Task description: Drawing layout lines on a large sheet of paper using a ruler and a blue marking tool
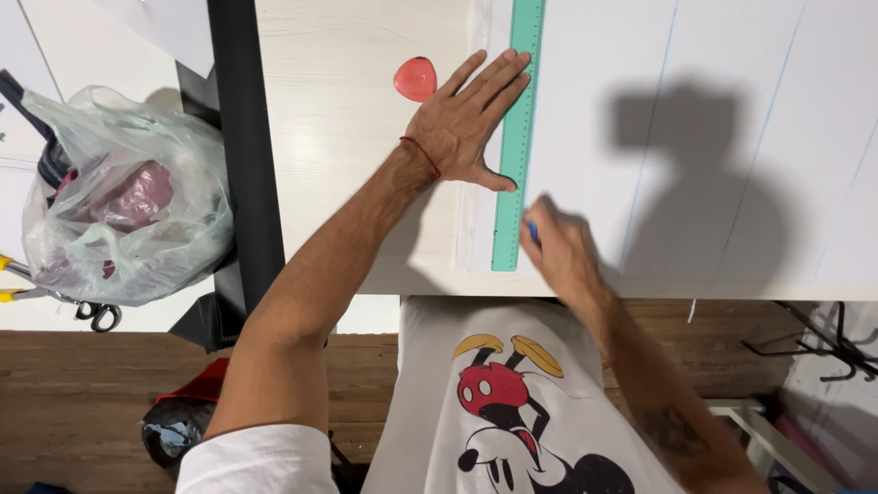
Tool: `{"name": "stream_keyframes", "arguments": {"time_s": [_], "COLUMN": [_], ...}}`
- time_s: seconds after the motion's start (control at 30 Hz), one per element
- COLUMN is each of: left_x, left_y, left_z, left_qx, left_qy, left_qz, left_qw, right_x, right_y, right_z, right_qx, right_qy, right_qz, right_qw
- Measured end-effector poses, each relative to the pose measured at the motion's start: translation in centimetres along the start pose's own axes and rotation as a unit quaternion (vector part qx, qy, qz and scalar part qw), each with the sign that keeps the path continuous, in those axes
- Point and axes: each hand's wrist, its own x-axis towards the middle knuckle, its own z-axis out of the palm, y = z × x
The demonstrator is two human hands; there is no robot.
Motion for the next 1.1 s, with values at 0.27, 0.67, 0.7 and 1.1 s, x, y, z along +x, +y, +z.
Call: {"name": "stream_keyframes", "arguments": {"time_s": [0.27,0.67,0.7,1.1], "left_x": [0.1,-0.4,-0.8,-10.4], "left_y": [-0.4,-0.4,-0.4,14.4], "left_z": [-0.1,0.3,0.4,2.5], "left_qx": [-0.011,-0.008,-0.02,-0.049], "left_qy": [0.031,-0.016,-0.015,0.084], "left_qz": [0.013,0.0,0.006,-0.315], "left_qw": [0.999,1.0,1.0,0.944], "right_x": [-4.7,-10.3,-10.1,-13.1], "right_y": [-1.0,1.2,0.5,3.2], "right_z": [2.2,0.8,-1.6,2.5], "right_qx": [0.033,0.168,0.238,0.578], "right_qy": [-0.008,0.064,0.105,-0.002], "right_qz": [0.034,0.109,0.247,0.26], "right_qw": [0.999,0.978,0.933,0.773]}}
